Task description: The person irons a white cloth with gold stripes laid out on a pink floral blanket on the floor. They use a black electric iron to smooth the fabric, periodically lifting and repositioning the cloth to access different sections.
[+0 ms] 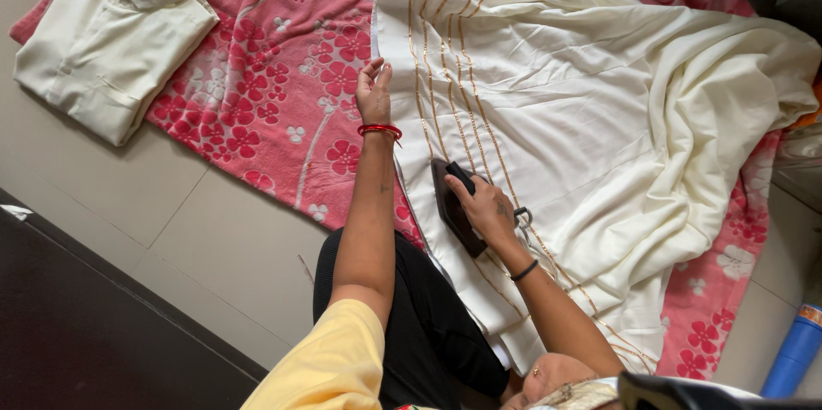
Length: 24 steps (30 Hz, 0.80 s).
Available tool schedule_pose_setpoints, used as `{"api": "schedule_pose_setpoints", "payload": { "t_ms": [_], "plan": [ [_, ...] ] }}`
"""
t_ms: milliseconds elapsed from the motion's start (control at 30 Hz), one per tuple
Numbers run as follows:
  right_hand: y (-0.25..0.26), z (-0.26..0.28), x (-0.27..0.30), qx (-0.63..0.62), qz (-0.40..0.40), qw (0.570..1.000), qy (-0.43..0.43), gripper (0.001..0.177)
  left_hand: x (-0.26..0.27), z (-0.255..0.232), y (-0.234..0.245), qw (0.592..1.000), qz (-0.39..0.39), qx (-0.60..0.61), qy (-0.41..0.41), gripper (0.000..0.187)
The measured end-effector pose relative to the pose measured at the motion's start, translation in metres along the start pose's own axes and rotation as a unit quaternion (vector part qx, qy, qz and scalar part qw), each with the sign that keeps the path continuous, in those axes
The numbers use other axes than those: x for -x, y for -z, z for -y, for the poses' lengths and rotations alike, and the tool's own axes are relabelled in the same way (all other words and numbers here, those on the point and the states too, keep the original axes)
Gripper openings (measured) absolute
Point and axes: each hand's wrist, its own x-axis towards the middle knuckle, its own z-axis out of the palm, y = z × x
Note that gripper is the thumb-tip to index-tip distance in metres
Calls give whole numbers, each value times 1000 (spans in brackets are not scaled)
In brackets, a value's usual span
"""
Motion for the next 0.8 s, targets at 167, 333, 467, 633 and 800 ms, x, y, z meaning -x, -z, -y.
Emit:
{"api": "schedule_pose_setpoints", "payload": {
  "t_ms": [167, 333, 467, 633, 800],
  "plan": [
    [-3, 14, -39, -8, -26, 1000, 13, 77, 5, -12, -1, 1000, -7, 0, 13, 30],
    [-5, 37, -88, -9, -40, 999, 35, 79, 7, -16, -3, 1000, 0, 18, 22, 31],
    [-6, 60, -120, -34, -8, 999, 30, 82, 3, -13, 0, 999, 11, 40, 12, 31],
    [-8, 67, -129, -45, -16, 993, 105, 81, -13, -1, 7, 997, 32, 74, 15, 28],
    [-3, 49, -94, 3, 76, 993, 95, 86, -36, 28, 20, 994, 28, 103, -15, 25]
  ]
}}
